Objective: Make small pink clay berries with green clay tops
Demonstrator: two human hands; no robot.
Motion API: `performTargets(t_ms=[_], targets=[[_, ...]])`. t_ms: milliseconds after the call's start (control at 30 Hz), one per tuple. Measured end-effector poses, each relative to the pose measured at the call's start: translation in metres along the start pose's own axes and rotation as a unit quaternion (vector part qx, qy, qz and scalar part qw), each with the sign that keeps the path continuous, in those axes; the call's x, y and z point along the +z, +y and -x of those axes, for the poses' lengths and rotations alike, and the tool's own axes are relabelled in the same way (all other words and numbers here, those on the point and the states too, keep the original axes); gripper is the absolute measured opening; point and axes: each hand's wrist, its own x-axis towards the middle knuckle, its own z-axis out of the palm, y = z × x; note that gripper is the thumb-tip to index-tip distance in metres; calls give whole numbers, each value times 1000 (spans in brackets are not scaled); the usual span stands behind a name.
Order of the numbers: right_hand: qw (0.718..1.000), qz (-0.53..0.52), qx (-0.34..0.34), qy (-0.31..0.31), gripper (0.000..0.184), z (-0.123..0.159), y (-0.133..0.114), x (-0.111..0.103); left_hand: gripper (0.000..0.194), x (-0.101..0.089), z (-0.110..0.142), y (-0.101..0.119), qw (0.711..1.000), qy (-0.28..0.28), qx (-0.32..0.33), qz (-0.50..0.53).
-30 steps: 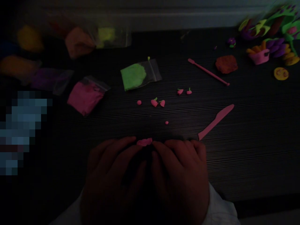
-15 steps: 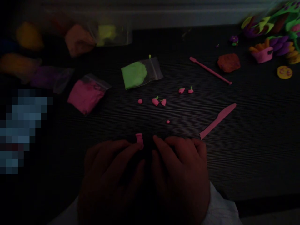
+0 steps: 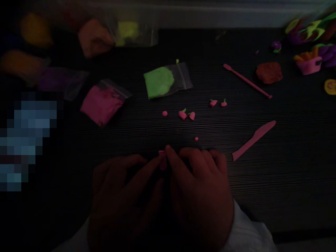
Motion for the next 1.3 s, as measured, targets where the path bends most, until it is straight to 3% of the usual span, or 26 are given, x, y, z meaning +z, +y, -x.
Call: performTargets(t_ms=[1300], targets=[[998,8,-52,21,30,4,2,5,26,1,0,1,1000,18,-6,17]])
